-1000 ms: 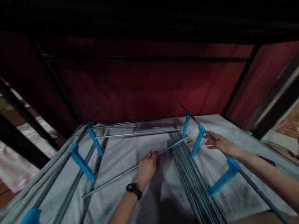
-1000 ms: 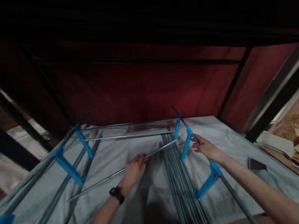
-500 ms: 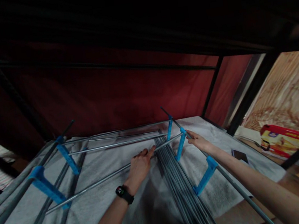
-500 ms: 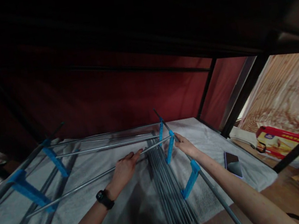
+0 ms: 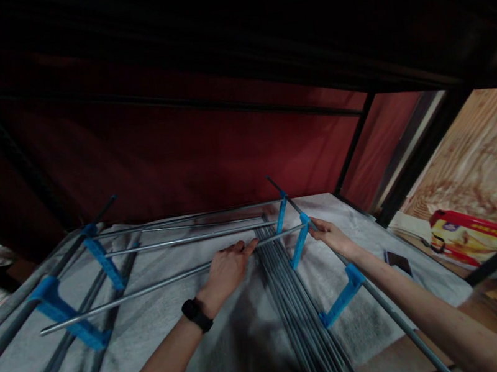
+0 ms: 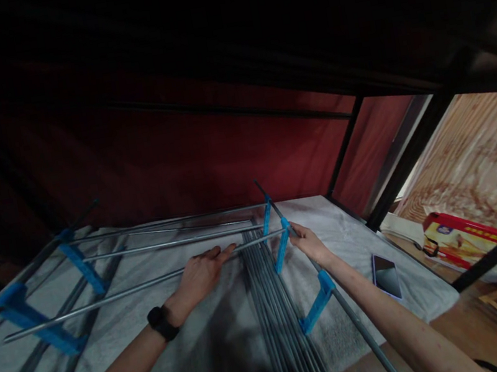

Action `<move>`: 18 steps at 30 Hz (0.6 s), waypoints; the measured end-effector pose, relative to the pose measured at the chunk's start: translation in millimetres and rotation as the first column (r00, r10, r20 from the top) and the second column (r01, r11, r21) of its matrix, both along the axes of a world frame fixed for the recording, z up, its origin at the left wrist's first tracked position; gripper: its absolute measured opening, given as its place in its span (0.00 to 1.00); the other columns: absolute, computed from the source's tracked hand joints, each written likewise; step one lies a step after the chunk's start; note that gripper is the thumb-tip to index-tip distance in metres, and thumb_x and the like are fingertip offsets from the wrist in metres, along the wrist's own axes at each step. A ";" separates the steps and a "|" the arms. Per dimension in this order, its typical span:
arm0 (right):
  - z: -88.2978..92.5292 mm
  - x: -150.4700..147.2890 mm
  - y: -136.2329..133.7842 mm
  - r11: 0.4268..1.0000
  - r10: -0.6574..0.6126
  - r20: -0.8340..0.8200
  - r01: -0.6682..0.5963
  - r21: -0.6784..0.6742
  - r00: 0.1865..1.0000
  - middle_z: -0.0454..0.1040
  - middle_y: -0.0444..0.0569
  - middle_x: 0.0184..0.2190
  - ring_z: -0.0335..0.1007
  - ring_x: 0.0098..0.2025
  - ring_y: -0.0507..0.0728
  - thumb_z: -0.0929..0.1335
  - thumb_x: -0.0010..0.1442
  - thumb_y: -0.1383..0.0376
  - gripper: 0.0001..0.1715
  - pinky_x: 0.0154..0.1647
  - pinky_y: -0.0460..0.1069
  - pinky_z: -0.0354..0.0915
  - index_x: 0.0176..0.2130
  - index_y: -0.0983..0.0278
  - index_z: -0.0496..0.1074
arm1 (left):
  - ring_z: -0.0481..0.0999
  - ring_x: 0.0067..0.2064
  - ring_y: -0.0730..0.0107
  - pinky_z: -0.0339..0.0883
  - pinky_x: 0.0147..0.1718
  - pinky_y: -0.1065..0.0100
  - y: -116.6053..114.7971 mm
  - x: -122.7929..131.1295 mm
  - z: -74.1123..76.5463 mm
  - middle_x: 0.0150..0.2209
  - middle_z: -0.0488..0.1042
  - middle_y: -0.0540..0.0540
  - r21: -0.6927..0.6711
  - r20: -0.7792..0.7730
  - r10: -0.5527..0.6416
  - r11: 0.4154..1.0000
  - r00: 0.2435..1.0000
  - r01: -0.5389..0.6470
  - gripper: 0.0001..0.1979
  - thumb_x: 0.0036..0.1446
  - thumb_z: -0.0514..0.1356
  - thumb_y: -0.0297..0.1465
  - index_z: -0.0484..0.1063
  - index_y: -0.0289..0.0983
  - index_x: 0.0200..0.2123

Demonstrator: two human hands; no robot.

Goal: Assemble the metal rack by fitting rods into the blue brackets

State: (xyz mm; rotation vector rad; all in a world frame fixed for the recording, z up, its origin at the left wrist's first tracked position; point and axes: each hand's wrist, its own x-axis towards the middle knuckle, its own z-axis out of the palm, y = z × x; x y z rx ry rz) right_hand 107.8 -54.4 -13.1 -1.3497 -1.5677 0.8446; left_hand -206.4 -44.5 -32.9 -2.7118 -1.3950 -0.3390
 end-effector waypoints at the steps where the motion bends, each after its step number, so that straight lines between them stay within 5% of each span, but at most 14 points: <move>1: 1.0 -0.4 -0.7 1.000 -0.007 0.008 0.007 -0.003 1.000 0.80 0.46 0.46 0.73 0.50 0.62 0.65 0.47 0.62 0.33 0.60 0.57 0.65 0.53 0.62 0.77 | 0.77 0.42 0.62 0.67 0.39 0.65 1.4 0.1 0.7 0.46 0.76 0.43 -0.002 -0.002 -0.006 1.000 1.000 0.006 0.33 0.62 0.48 0.19 0.60 0.45 0.69; 7: 3.3 0.0 -4.3 0.998 -0.047 0.070 0.050 -0.028 0.996 0.80 0.49 0.48 0.72 0.55 0.66 0.67 0.49 0.56 0.32 0.61 0.59 0.65 0.53 0.62 0.77 | 0.77 0.37 0.65 0.67 0.36 0.65 6.4 0.2 5.2 0.46 0.76 0.43 0.004 -0.015 -0.048 0.999 0.999 0.048 0.32 0.62 0.51 0.20 0.59 0.45 0.68; 18: -19.9 21.8 6.8 0.985 -0.118 0.250 0.145 -0.093 0.961 0.74 0.56 0.59 0.66 0.64 0.68 0.67 0.50 0.49 0.45 0.68 0.59 0.59 0.63 0.65 0.68 | 0.79 0.39 0.61 0.67 0.33 0.63 -1.5 0.7 16.5 0.45 0.76 0.41 0.064 -0.050 -0.073 0.995 0.996 0.077 0.25 0.64 0.52 0.24 0.63 0.42 0.63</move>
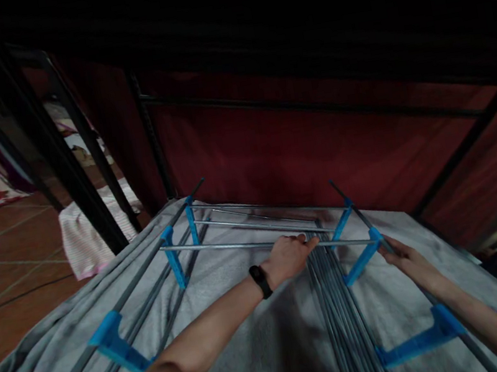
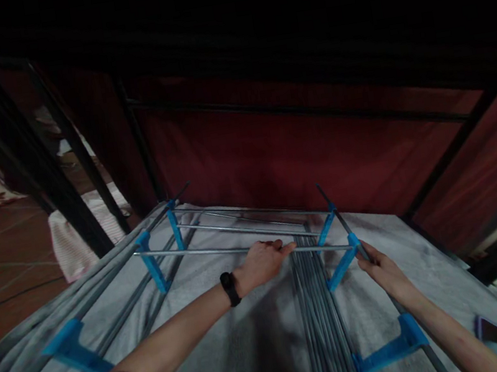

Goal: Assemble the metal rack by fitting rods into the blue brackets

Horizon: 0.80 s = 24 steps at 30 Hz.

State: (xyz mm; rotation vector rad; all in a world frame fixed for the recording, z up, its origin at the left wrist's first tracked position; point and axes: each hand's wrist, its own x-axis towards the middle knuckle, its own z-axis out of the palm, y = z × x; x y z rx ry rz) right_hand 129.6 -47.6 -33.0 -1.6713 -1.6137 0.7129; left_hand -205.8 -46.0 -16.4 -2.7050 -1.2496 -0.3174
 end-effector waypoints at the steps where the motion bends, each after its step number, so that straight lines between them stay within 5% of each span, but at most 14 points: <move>1: -1.8 1.5 1.3 1.000 0.009 0.029 -0.009 0.005 1.000 0.73 0.56 0.60 0.66 0.64 0.68 0.66 0.50 0.49 0.46 0.68 0.59 0.59 0.64 0.65 0.66 | 0.79 0.39 0.61 0.67 0.33 0.63 -1.1 -0.2 -1.1 0.46 0.76 0.41 0.005 0.003 0.005 1.000 1.000 -0.005 0.25 0.64 0.52 0.24 0.62 0.42 0.63; 7: 3.6 -0.4 9.7 0.993 -0.057 0.317 0.019 0.120 0.947 0.66 0.62 0.64 0.60 0.68 0.72 0.65 0.50 0.48 0.54 0.69 0.63 0.56 0.68 0.70 0.58 | 0.78 0.42 0.60 0.68 0.37 0.62 -5.7 1.1 -2.9 0.44 0.75 0.39 0.032 -0.008 0.016 0.999 1.000 -0.015 0.24 0.65 0.50 0.24 0.60 0.38 0.63; 11: 26.3 -42.1 9.9 0.916 0.090 0.479 -0.261 0.306 0.873 0.60 0.57 0.69 0.51 0.72 0.66 0.62 0.56 0.54 0.45 0.73 0.61 0.50 0.68 0.67 0.59 | 0.77 0.44 0.61 0.69 0.40 0.63 -5.7 5.0 -4.4 0.45 0.74 0.38 0.042 0.030 0.061 0.997 0.998 -0.062 0.24 0.65 0.49 0.22 0.59 0.36 0.64; 18: 33.5 -158.0 9.7 0.801 0.376 0.723 -0.595 0.059 0.579 0.67 0.58 0.65 0.60 0.67 0.65 0.61 0.58 0.69 0.39 0.72 0.68 0.43 0.68 0.65 0.59 | 0.73 0.54 0.58 0.66 0.54 0.58 -3.8 -1.8 -8.7 0.53 0.73 0.35 0.015 0.068 0.064 0.998 0.996 -0.066 0.18 0.67 0.49 0.23 0.67 0.31 0.57; 21: 35.4 -189.1 17.1 0.805 0.439 0.739 -0.589 -0.071 0.511 0.71 0.60 0.61 0.67 0.62 0.66 0.61 0.59 0.70 0.40 0.67 0.68 0.52 0.69 0.66 0.57 | 0.72 0.56 0.56 0.62 0.59 0.54 -2.2 -23.7 11.0 0.53 0.74 0.35 -0.081 -0.018 0.115 0.990 0.993 -0.116 0.18 0.66 0.51 0.22 0.70 0.31 0.56; 24: 38.4 -207.1 25.4 0.792 0.501 0.720 -0.590 -0.157 0.480 0.76 0.61 0.55 0.74 0.56 0.67 0.61 0.61 0.69 0.36 0.58 0.60 0.64 0.68 0.67 0.60 | 0.71 0.59 0.53 0.60 0.61 0.53 3.4 -69.3 52.2 0.58 0.72 0.35 -0.104 -0.097 0.142 0.983 0.985 -0.152 0.21 0.62 0.59 0.27 0.69 0.32 0.58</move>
